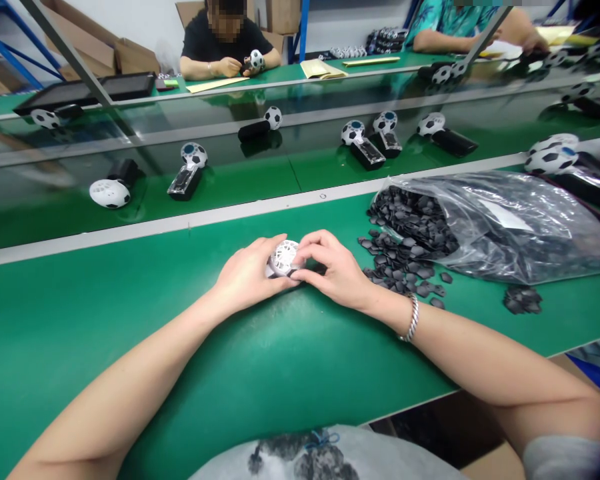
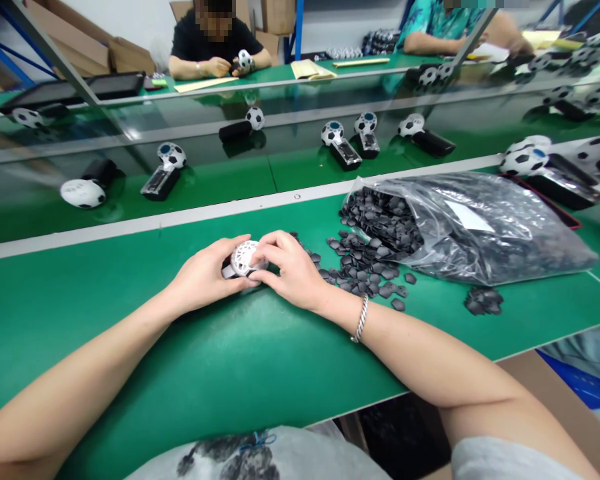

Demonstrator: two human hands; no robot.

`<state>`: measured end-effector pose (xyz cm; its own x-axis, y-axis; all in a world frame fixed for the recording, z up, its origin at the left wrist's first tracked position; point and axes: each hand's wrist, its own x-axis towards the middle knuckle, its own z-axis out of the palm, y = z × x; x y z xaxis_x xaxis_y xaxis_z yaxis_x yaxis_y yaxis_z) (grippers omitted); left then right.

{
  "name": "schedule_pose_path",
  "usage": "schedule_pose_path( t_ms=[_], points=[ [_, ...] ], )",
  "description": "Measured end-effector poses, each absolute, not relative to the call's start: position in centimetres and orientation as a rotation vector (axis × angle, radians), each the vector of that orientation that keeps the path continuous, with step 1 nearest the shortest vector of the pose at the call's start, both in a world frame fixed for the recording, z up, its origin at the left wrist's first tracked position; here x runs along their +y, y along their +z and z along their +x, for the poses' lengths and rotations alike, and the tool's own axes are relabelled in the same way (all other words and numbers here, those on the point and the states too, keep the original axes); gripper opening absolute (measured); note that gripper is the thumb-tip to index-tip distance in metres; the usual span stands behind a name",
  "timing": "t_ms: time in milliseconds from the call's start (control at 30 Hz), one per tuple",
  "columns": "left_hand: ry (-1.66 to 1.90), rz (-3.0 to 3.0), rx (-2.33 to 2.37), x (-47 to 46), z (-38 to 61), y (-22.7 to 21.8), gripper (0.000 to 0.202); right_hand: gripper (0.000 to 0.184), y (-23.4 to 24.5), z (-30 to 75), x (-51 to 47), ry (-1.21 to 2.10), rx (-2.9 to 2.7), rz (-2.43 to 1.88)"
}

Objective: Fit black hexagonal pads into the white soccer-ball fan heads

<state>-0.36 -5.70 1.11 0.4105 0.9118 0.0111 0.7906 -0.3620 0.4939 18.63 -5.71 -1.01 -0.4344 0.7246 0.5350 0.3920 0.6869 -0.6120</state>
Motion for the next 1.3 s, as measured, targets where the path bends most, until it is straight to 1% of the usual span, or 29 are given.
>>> schedule_pose_path(
  t_ms=[67, 133, 300, 367, 467, 500, 567, 633, 667, 800, 867, 967, 1033, 1233, 1300],
  points=[
    [0.411, 2.255, 1.443, -5.7, -0.4, 1.1, 0.066, 0.023, -1.1, 18.7, -5.5, 0.537, -2.065, -0.854],
    [0.425, 2.249, 1.433, -5.6, -0.4, 1.1, 0.063, 0.029, -1.4, 18.8, -5.4, 0.587, -2.082, -0.84],
    [0.452, 2.246, 1.42, -5.6, -0.4, 1.2, 0.057, 0.038, -1.6, 18.5, -5.5, 0.714, -2.057, -0.864],
    [0.453, 2.258, 1.424, -5.7, -0.3, 1.3, 0.055, 0.039, -1.4, 18.6, -5.2, 0.759, -2.044, -0.884],
    [0.386, 2.289, 1.417, -5.8, -0.1, 1.5, 0.06, 0.035, -1.0, 19.7, -4.0, 0.808, -2.079, -0.952],
    [0.351, 2.304, 1.419, -5.8, -0.1, 1.5, 0.063, 0.032, -1.0, 20.3, -3.4, 0.755, -2.101, -1.018],
    [0.29, 2.351, 1.423, -5.8, -0.2, 1.6, 0.066, 0.028, -1.1, 21.6, -2.2, 0.535, -2.14, -1.225],
    [0.264, 2.418, 1.407, -5.6, -0.4, 1.7, 0.064, 0.021, -1.4, 22.5, -1.4, 0.349, -2.179, -1.416],
    [0.262, 2.45, 1.393, -5.5, -0.6, 1.7, 0.063, 0.016, -1.6, 22.8, -1.2, 0.332, -2.207, -1.47],
    [0.297, 2.543, 1.376, -5.0, -1.1, 1.6, 0.066, 0.008, -1.5, 22.8, -1.4, 0.415, -2.325, -1.471],
    [0.314, 2.556, 1.372, -4.7, -1.4, 1.4, 0.067, 0.005, -1.3, 22.5, -1.7, 0.342, -2.382, -1.427],
    [0.33, 2.556, 1.349, -4.5, -1.6, 1.1, 0.067, 0.009, -1.0, 22.2, -2.1, 0.24, -2.411, -1.35],
    [0.344, 2.565, 1.332, -4.5, -1.6, 0.9, 0.067, 0.01, -0.8, 22.1, -2.4, 0.295, -2.371, -1.278],
    [0.353, 2.552, 1.347, -4.5, -1.4, 0.8, 0.067, 0.005, 0.6, 21.0, -4.5, 0.718, -2.127, -0.974],
    [0.336, 2.529, 1.338, -4.6, -1.4, 0.8, 0.067, 0.004, 0.8, 20.5, -5.0, 0.764, -2.136, -0.905]
  ],
)
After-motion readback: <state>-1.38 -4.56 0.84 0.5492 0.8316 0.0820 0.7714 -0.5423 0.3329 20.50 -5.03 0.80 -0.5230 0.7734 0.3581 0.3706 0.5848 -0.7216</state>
